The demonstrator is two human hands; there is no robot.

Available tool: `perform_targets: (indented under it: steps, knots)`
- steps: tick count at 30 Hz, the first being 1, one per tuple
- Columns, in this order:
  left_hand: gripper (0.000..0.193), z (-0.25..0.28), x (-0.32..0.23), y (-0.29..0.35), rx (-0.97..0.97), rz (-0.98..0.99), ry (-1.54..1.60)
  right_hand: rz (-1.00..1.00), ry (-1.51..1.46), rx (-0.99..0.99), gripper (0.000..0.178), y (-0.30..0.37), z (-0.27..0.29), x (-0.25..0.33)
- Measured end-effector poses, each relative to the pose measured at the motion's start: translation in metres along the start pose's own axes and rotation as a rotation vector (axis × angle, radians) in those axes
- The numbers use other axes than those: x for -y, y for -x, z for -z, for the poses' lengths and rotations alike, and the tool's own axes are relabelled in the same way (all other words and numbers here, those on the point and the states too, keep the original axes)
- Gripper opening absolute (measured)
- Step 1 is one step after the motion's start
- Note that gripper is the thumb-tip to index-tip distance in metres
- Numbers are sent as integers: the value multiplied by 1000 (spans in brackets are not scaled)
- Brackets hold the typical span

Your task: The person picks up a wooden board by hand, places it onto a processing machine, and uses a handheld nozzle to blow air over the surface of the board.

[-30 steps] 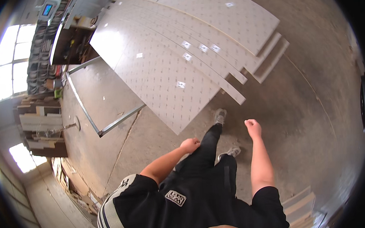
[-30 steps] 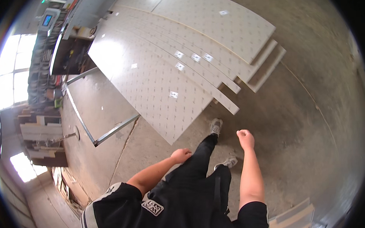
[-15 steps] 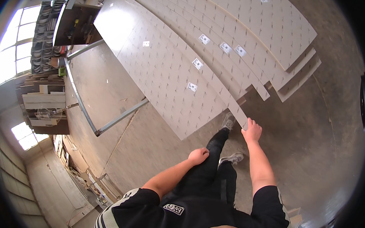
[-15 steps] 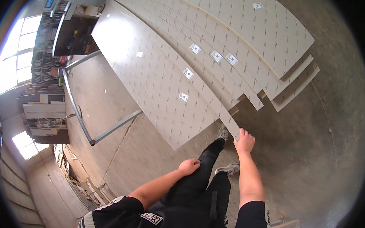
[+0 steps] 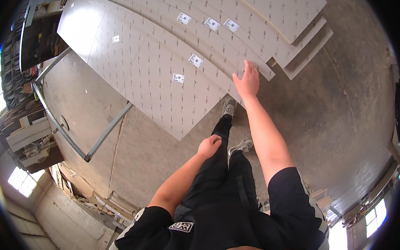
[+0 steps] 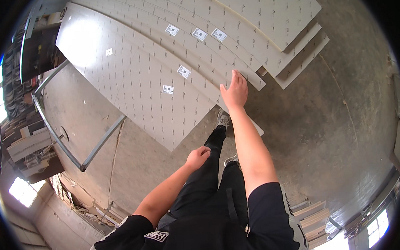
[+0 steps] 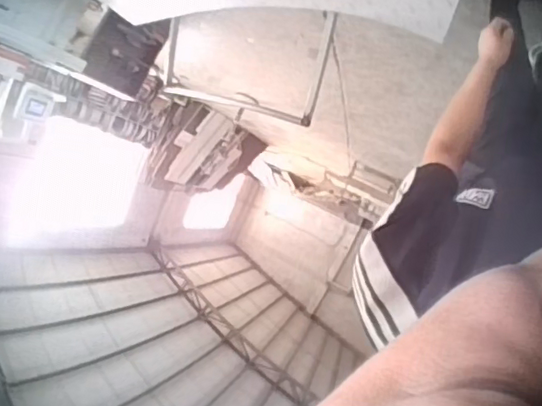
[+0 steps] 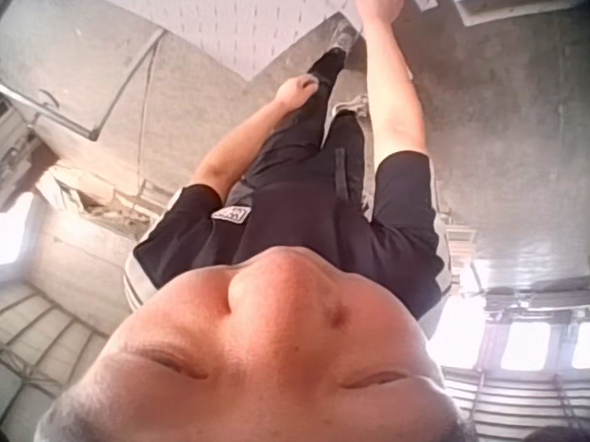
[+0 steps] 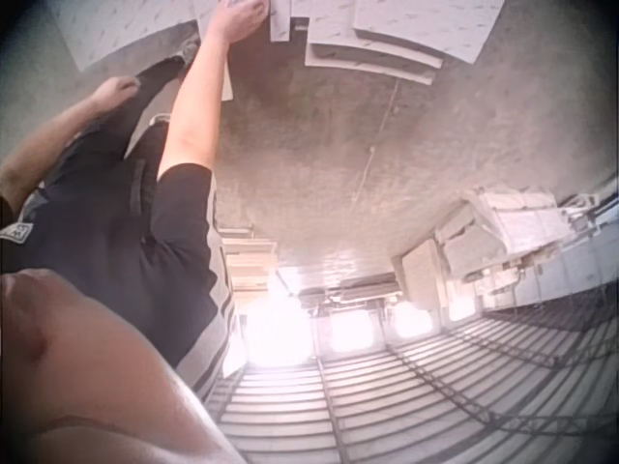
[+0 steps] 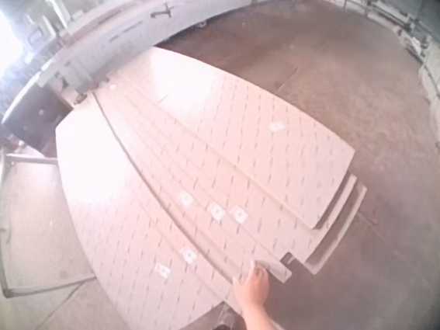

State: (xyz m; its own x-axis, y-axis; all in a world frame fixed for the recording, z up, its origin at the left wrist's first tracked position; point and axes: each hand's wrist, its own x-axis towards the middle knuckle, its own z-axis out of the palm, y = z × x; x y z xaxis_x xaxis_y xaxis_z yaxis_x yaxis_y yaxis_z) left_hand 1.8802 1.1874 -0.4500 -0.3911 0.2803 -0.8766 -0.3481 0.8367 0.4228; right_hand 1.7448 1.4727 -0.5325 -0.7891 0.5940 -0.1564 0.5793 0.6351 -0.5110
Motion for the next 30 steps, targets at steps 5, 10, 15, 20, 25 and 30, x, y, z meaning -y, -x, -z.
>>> perform_targets:
  steps: [5, 10, 15, 20, 25, 30]
  knots:
    - [31, 1, 7, -10, -6, 63, 86, -120, 66, 140, 74, -2, -11, 15]
    - [29, 14, 14, -34, -55, 51, 185, -19, 276, 141, 70, -11, -8, 12]
    - [34, 82, -47, -101, -111, -44, 481, 136, 240, 89, 58, -18, 2, 5]
    - [43, 177, -144, -163, -364, -159, 952, 251, 85, 29, 56, 48, 69, 13]
    - [31, 224, -176, -191, -373, -122, 1140, 174, 87, 50, 57, 126, 116, -10]
    - [20, 178, -159, -185, -418, -134, 1140, 85, 95, 97, 60, 160, 111, -41]
